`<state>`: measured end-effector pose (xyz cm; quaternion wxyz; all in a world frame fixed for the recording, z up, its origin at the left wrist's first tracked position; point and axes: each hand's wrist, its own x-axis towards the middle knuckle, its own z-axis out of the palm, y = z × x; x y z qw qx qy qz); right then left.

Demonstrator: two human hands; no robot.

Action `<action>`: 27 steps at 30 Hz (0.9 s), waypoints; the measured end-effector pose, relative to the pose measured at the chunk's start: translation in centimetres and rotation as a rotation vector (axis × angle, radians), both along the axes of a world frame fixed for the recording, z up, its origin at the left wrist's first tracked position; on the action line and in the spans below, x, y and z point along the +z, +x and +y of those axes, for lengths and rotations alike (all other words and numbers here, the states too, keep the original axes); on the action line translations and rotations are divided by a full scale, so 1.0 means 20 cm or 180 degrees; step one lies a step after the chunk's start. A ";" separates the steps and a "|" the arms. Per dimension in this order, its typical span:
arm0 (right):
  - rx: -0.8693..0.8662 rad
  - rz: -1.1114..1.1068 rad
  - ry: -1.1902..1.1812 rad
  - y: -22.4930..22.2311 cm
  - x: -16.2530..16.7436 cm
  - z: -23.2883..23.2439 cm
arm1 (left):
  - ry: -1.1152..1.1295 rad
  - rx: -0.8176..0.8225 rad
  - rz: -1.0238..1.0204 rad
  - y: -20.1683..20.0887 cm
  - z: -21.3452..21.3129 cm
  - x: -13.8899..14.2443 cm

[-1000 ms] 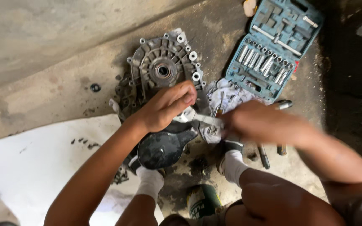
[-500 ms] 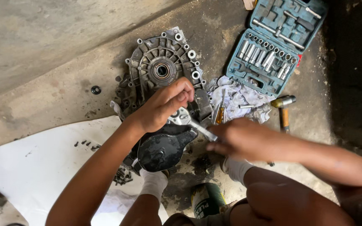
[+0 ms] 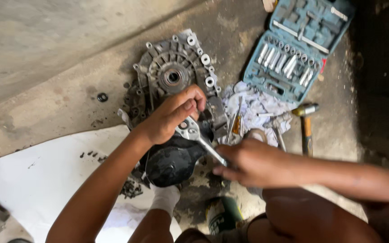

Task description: The person removes a bearing from an engine casing using a ratchet and socket, then flips the casing to inspect the interior. They use a screwdriver to probe internal components and continue manipulating the casing.

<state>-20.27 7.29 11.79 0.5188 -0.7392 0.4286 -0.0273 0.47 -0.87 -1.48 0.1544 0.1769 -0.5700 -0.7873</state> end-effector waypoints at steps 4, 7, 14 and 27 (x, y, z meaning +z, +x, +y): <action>0.0141 0.0851 -0.0627 -0.17 -0.08 -0.13 | -0.0152 -0.0156 -0.0169 0.02 0.03 -0.03; -0.0179 0.1090 -0.2653 -0.27 -0.16 -0.09 | 0.0162 -0.0301 -0.0304 0.02 0.04 -0.05; 0.0175 0.1032 0.1091 0.00 -0.05 0.00 | -0.0047 -0.0079 -0.0048 0.01 -0.02 -0.03; 0.0546 0.1738 -0.1771 -0.12 -0.13 -0.07 | -0.0053 -0.0168 0.0041 0.04 -0.05 0.02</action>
